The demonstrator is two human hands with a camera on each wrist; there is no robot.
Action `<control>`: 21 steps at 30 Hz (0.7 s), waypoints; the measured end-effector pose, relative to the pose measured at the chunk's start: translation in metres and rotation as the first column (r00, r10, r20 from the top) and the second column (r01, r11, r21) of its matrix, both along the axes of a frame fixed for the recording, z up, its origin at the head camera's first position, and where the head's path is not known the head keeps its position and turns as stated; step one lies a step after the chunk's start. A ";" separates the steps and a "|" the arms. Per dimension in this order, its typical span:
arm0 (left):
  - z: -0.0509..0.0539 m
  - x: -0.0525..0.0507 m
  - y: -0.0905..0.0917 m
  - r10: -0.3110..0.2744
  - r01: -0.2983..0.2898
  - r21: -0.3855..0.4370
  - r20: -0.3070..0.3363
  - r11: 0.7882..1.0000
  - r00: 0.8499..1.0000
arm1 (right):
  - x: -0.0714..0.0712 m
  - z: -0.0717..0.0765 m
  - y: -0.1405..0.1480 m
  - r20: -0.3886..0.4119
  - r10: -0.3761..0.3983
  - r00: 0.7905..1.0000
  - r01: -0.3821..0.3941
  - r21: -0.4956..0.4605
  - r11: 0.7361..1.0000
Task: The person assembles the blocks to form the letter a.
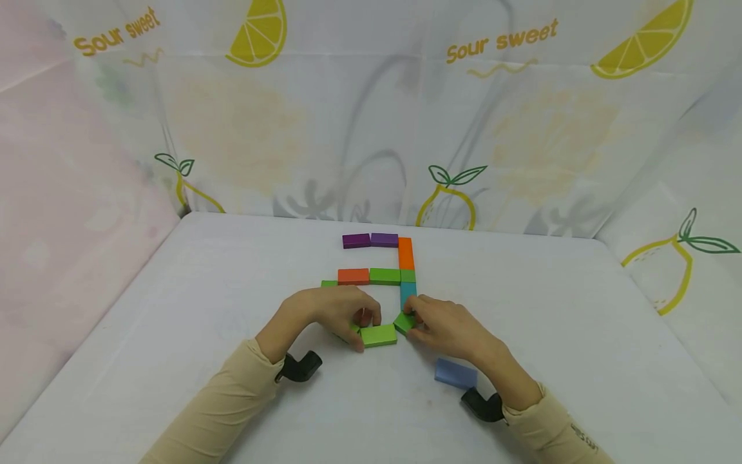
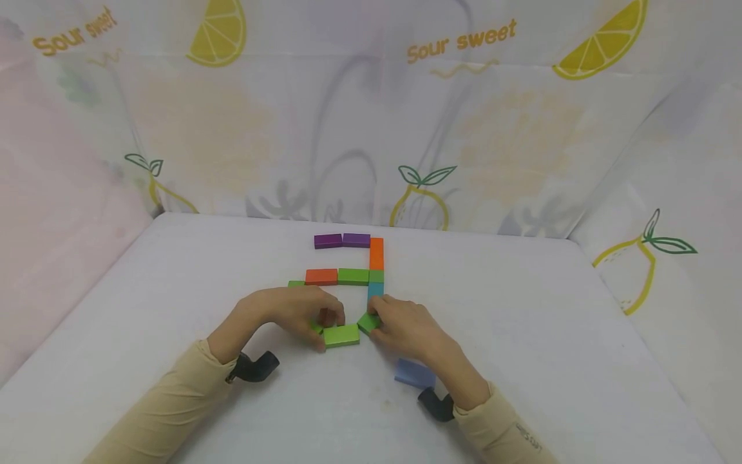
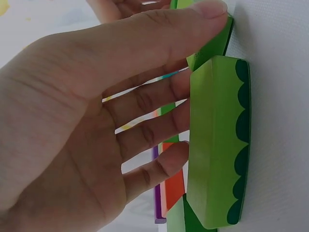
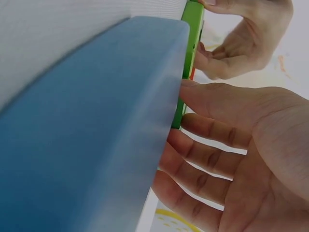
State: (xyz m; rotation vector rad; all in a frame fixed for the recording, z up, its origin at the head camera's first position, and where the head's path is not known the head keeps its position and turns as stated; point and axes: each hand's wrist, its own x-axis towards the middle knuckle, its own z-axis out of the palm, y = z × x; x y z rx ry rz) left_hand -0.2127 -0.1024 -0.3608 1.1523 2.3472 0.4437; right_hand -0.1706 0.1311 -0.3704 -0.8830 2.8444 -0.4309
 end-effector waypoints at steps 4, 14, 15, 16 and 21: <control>0.000 0.002 0.002 0.012 -0.012 0.001 -0.017 1.000 1.000 | 0.000 0.000 0.000 0.011 -0.004 1.000 0.004 -0.001 1.000; -0.004 0.003 0.007 0.039 -0.038 0.015 -0.047 0.999 0.998 | 0.000 0.001 0.001 0.007 0.002 1.000 -0.002 -0.005 1.000; -0.005 0.003 0.007 0.038 -0.037 0.016 -0.049 0.999 0.998 | 0.000 0.001 0.002 0.007 0.004 1.000 -0.004 -0.008 1.000; -0.005 0.003 0.007 0.038 -0.038 0.016 -0.050 0.999 0.998 | 0.000 0.001 0.002 0.006 0.006 1.000 -0.006 -0.009 1.000; -0.006 0.003 0.008 0.044 -0.044 0.012 -0.049 0.999 0.998 | 0.000 0.001 0.002 0.002 0.015 1.000 -0.015 -0.011 1.000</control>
